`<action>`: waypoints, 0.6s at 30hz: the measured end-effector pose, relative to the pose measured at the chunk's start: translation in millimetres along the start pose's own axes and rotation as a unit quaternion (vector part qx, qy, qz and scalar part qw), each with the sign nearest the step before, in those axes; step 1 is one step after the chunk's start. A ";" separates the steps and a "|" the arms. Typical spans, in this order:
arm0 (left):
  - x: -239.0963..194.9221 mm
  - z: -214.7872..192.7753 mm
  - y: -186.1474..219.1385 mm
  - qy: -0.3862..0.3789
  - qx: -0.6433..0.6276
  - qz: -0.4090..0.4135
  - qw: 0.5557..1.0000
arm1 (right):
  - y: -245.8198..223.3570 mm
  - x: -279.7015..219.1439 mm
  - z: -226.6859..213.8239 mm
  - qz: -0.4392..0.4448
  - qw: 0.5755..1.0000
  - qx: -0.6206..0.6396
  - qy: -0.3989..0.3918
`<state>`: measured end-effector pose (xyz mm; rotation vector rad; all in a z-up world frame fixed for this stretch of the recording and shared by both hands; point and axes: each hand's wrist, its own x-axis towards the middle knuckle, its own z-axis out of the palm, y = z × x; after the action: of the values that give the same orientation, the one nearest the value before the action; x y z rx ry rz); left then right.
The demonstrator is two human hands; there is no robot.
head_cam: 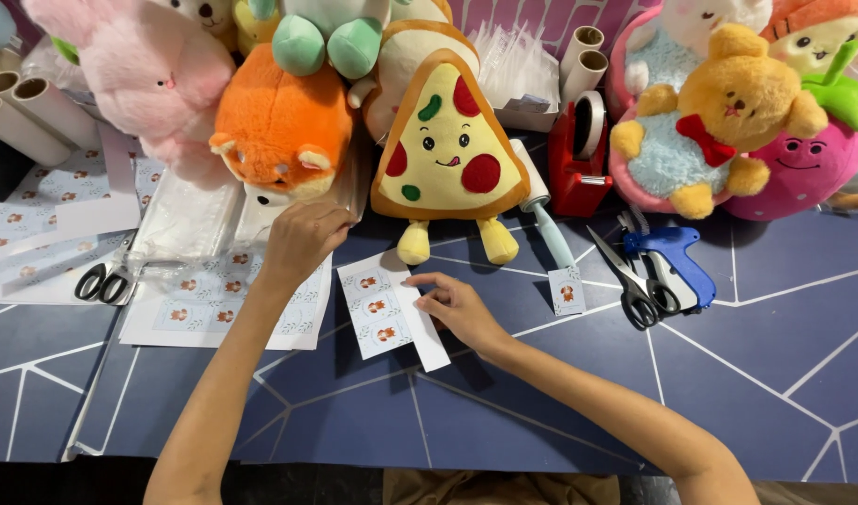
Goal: Cutting a tag from a printed sheet and attaching it to a pizza plush toy using a tagging gun.
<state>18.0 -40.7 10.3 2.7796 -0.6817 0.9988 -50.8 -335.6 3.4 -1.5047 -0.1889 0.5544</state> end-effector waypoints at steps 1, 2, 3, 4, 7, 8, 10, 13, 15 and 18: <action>-0.7 -1.6 -0.8 0.000 0.001 0.000 1.000 | 5.1 4.7 4.8 0.000 1.000 0.000 -0.001; -0.3 -2.2 -1.2 0.001 -0.003 -0.005 1.000 | 9.8 9.6 8.6 -0.008 1.000 0.001 0.001; 0.1 -2.7 -1.9 0.002 -0.007 -0.011 1.000 | 14.6 14.7 12.3 -0.015 1.000 0.002 0.002; 1.0 -3.9 -2.4 0.002 -0.006 -0.010 1.000 | 11.2 14.9 16.0 -0.016 1.000 0.003 0.003; -0.5 -5.5 -3.1 0.005 -0.011 -0.007 1.000 | 5.6 17.6 26.3 -0.008 1.000 -0.006 0.013; -0.3 -4.9 -3.5 0.002 -0.018 -0.009 1.000 | 5.4 20.4 28.6 -0.009 1.000 -0.007 0.014; -0.5 -2.8 -3.7 0.000 -0.028 -0.010 1.000 | 6.8 28.0 31.7 -0.008 1.000 -0.008 0.016; -1.9 -4.7 -2.2 -0.004 -0.044 -0.018 0.999 | -0.2 34.4 39.1 -0.015 0.999 -0.037 0.023; 1.3 -11.5 0.9 -0.011 -0.056 -0.024 0.998 | -22.5 29.7 46.8 -0.017 0.999 -0.044 0.013; -3.4 -4.6 -0.7 -0.013 -0.060 -0.026 0.998 | -25.5 35.8 42.0 -0.071 0.988 -0.136 -0.005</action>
<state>13.3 -37.7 11.8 2.6958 -0.6479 0.8836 -33.0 -281.2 23.8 -1.7364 -0.3891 0.4354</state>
